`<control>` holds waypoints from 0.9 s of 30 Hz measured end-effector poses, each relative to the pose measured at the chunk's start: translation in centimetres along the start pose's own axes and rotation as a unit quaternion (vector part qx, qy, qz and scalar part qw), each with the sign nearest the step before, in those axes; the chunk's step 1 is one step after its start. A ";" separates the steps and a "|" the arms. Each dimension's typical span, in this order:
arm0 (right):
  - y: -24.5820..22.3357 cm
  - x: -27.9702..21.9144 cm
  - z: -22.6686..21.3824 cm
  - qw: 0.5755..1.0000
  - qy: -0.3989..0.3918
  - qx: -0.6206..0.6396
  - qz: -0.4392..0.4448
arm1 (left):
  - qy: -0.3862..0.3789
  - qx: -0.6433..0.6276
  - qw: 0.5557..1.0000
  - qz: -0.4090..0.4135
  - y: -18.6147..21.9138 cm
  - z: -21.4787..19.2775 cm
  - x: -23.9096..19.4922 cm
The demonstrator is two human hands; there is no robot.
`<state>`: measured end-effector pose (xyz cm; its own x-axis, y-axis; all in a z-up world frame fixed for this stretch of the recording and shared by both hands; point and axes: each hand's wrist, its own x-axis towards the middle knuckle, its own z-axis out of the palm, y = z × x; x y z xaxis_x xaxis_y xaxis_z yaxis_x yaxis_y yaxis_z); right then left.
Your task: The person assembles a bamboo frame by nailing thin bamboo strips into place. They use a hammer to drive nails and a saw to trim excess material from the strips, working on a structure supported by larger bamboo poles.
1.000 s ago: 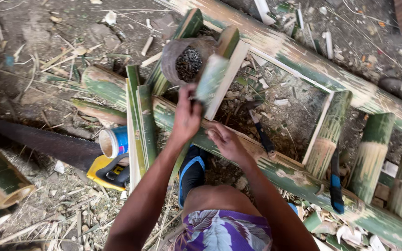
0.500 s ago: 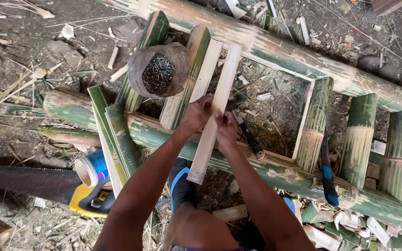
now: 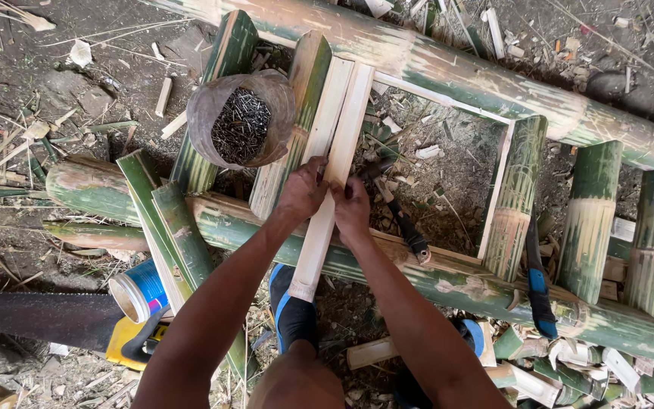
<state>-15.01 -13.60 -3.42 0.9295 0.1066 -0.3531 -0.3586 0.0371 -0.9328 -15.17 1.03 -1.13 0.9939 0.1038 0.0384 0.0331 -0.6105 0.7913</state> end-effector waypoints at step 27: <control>-4.9 3.7 -5.3 0.992 0.010 -0.092 0.085 | -0.515 0.296 0.789 0.161 10.1 -6.1 5.9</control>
<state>-9.32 -18.66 -0.53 0.8594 0.0753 -0.5057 -0.4898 -0.1624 -0.8565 -9.65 0.23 10.81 0.5103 -0.6373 -0.5774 -0.4972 -0.7665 0.4066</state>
